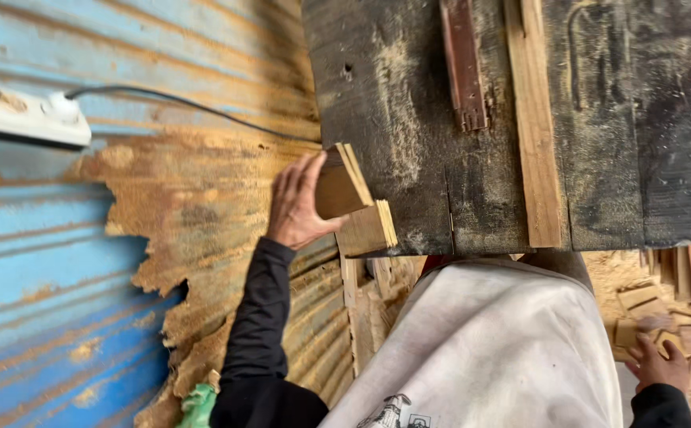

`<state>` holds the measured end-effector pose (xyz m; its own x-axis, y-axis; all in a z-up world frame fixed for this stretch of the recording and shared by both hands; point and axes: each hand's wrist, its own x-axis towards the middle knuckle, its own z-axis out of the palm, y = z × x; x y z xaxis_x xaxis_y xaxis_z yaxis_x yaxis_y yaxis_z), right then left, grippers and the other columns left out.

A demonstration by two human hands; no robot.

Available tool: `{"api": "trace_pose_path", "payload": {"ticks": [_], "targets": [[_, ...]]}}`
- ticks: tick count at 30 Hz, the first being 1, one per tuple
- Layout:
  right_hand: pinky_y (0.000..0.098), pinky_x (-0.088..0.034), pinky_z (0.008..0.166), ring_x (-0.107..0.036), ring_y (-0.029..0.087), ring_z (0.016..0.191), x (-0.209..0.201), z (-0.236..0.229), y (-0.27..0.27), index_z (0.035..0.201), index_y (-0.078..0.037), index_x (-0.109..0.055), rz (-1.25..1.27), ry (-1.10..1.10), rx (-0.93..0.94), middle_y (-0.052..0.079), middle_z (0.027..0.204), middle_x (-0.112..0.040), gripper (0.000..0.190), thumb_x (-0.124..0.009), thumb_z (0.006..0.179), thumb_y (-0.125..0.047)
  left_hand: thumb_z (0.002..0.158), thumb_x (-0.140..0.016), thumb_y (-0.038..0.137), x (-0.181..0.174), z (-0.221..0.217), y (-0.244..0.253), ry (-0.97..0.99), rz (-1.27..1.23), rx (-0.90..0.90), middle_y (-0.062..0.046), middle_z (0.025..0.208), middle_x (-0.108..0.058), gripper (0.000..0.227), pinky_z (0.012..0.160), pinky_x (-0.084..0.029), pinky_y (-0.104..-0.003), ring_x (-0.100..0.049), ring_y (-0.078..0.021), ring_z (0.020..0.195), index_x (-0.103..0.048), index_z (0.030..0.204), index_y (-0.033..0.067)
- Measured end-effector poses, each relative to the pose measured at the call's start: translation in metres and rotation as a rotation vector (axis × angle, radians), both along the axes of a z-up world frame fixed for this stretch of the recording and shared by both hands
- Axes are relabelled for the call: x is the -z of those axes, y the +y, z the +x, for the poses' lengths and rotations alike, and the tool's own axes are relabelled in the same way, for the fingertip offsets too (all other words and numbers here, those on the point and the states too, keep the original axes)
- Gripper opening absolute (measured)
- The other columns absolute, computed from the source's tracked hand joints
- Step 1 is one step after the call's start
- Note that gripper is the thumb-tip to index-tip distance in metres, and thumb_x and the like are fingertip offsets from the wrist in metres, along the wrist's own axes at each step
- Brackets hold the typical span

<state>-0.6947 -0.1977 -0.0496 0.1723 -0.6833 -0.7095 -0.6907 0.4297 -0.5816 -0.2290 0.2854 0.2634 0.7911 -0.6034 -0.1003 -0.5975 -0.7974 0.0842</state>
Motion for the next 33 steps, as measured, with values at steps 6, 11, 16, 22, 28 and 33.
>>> {"api": "trace_pose_path", "payload": {"ticks": [6, 11, 16, 22, 28, 33], "targets": [[0.0402, -0.059, 0.068, -0.070, 0.026, 0.085, -0.018, 0.024, -0.040, 0.143, 0.000, -0.047, -0.048, 0.021, -0.083, 0.022, 0.110, -0.064, 0.052, -0.075, 0.105, -0.020, 0.060, -0.095, 0.066, 0.055, -0.054, 0.043, 0.058, 0.104, -0.027, -0.018, 0.163, -0.035, 0.137, 0.121, -0.025, -0.065, -0.036, -0.0392, 0.149, -0.021, 0.164, 0.0160], [0.0398, -0.053, 0.068, -0.065, 0.028, 0.089, -0.030, 0.060, -0.073, 0.156, 0.000, -0.038, -0.013, -0.003, -0.066, 0.025, 0.118, -0.057, 0.061, -0.065, 0.105, -0.018, 0.072, -0.090, 0.059, 0.106, -0.083, 0.039, 0.393, 0.291, -0.084, -0.003, 0.176, 0.001, 0.134, 0.113, -0.006, -0.083, 0.005, -0.0405, 0.160, -0.002, 0.168, 0.0264], [0.0486, -0.048, 0.090, -0.067, 0.035, 0.101, -0.011, 0.085, -0.119, 0.149, 0.007, -0.056, -0.402, 0.277, -0.447, 0.023, 0.130, -0.067, 0.075, -0.074, 0.095, -0.043, 0.055, -0.101, 0.065, 0.089, -0.081, 0.018, 0.412, 0.317, -0.406, -0.010, 0.176, -0.001, 0.156, 0.115, -0.007, -0.079, -0.002, -0.0413, 0.160, -0.001, 0.167, 0.0226], [0.0624, -0.023, 0.114, -0.025, 0.057, 0.142, 0.022, 0.148, -0.173, 0.159, -0.004, -0.024, -0.326, 0.410, -0.545, 0.030, 0.163, -0.018, 0.105, -0.076, 0.078, -0.044, 0.090, -0.069, 0.044, 0.056, -0.077, -0.025, 0.070, -0.041, -0.317, -0.020, 0.163, -0.042, 0.079, 0.120, -0.036, -0.048, -0.036, -0.0387, 0.153, -0.044, 0.154, 0.0049], [0.0716, -0.001, 0.120, -0.006, 0.051, 0.155, 0.072, 0.189, -0.206, 0.167, -0.020, -0.013, -0.333, 0.483, -0.641, 0.020, 0.172, -0.007, 0.078, -0.027, 0.097, -0.053, 0.083, -0.075, 0.030, 0.063, -0.077, -0.063, 0.301, 0.156, -0.611, -0.011, 0.173, -0.025, 0.083, 0.107, -0.054, -0.052, -0.036, -0.0333, 0.154, -0.039, 0.157, 0.0251], [0.0691, -0.033, 0.105, -0.050, 0.055, 0.126, 0.091, 0.167, -0.198, 0.164, 0.000, -0.034, -0.703, 0.484, -0.815, 0.034, 0.146, -0.049, 0.072, -0.041, 0.103, -0.037, 0.080, -0.080, 0.027, 0.076, -0.066, -0.089, 0.254, 0.097, -0.389, -0.009, 0.167, -0.037, 0.083, 0.107, -0.050, -0.055, -0.043, -0.0309, 0.149, -0.043, 0.154, 0.0237]]}}
